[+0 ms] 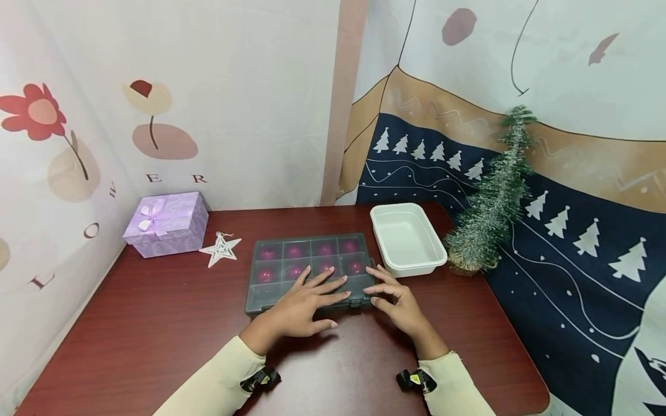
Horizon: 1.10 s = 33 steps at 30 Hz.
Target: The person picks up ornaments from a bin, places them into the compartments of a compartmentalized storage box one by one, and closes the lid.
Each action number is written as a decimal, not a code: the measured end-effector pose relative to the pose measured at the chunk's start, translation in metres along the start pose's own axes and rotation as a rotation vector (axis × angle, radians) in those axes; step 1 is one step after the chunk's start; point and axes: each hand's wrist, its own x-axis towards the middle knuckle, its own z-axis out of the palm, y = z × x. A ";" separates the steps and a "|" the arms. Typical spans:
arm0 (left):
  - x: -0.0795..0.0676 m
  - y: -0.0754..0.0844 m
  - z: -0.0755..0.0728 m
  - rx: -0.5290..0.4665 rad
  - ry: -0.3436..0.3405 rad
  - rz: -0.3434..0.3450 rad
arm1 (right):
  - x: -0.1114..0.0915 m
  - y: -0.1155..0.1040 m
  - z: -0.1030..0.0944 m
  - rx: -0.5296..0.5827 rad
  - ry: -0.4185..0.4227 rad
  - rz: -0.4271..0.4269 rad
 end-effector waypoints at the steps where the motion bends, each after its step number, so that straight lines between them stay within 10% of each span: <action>1: 0.000 0.000 0.001 0.010 0.001 -0.004 | 0.000 0.000 0.000 0.012 0.002 -0.003; 7: 0.004 0.003 0.002 0.033 0.052 -0.044 | 0.002 0.002 0.002 0.078 -0.020 -0.002; 16: 0.006 0.010 0.004 0.048 0.092 -0.068 | 0.001 0.011 0.012 -0.171 -0.015 0.024; 33: 0.006 0.007 0.008 0.069 0.103 -0.054 | 0.001 0.013 0.021 -0.227 0.003 -0.057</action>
